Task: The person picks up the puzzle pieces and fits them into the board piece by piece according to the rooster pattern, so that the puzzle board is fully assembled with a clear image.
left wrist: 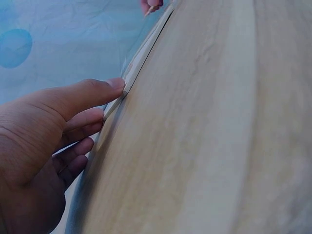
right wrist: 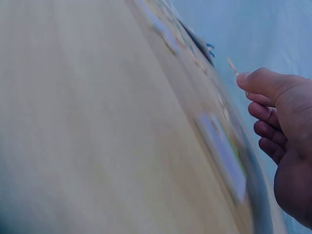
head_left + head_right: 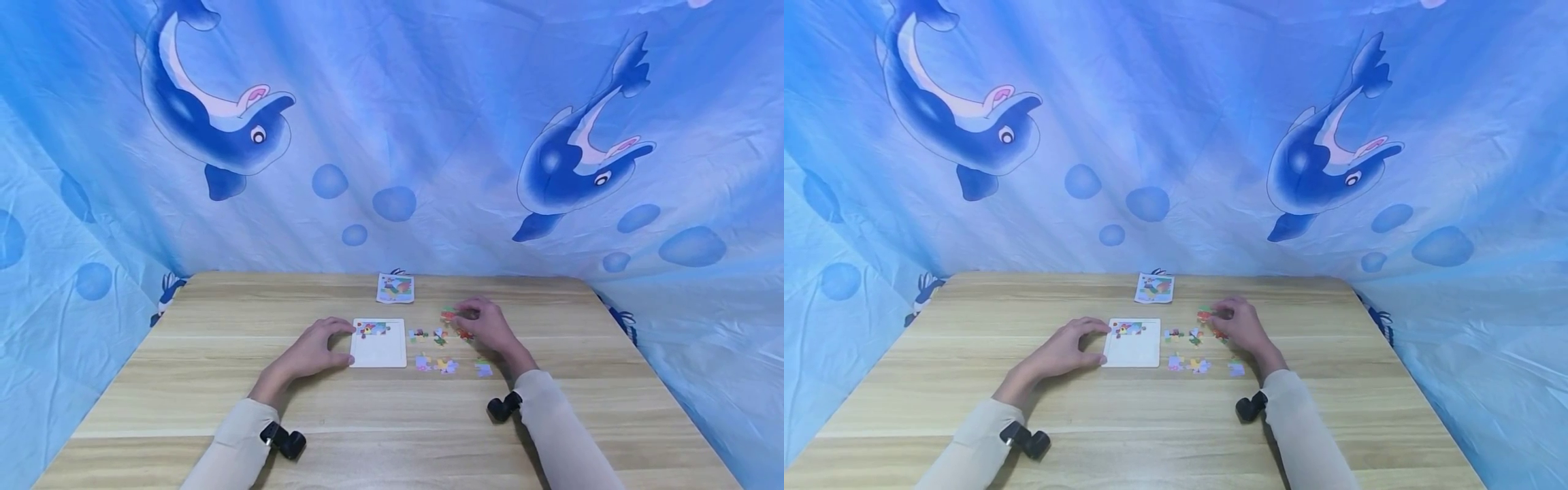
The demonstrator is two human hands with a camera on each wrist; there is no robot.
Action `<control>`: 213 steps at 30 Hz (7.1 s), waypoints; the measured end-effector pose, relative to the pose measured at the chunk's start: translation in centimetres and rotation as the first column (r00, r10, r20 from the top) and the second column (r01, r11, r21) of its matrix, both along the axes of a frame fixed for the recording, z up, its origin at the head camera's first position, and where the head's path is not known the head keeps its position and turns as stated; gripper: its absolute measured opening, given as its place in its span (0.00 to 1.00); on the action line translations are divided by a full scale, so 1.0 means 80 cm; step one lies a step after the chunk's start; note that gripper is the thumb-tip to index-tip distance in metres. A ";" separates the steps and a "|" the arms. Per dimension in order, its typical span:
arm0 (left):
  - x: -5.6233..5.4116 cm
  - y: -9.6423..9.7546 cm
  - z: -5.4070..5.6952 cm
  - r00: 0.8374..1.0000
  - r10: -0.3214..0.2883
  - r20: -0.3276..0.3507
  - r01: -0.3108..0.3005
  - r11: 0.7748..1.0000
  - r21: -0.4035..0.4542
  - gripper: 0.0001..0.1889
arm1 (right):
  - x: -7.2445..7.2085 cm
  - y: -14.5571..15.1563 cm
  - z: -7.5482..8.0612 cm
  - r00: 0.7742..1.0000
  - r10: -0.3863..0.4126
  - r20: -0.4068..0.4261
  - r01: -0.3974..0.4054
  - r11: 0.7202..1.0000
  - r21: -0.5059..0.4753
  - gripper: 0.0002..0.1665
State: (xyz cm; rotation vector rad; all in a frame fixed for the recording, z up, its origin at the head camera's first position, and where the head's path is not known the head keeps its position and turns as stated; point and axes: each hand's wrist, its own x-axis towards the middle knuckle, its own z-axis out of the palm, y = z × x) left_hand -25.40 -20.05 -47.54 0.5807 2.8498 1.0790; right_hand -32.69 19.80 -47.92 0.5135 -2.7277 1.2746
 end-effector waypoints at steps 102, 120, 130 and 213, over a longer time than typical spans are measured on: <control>0.000 0.000 0.002 1.000 -0.003 -0.010 0.003 1.000 -0.010 0.31 | 0.013 -0.063 -0.004 0.967 0.246 0.062 -0.252 0.960 0.119 0.16; 0.001 0.001 0.001 1.000 -0.003 0.010 0.003 1.000 -0.002 0.31 | 0.019 -0.064 -0.007 0.973 0.229 -0.001 -0.227 0.964 0.139 0.11; 0.001 0.001 0.001 1.000 0.002 -0.004 -0.002 1.000 -0.008 0.31 | 0.019 -0.066 -0.006 0.982 0.182 0.046 -0.185 0.979 0.085 0.11; 0.000 0.003 0.001 0.999 0.014 -0.031 -0.014 1.000 -0.021 0.32 | 0.039 -0.196 0.003 0.938 0.336 -0.080 -0.320 0.933 0.168 0.11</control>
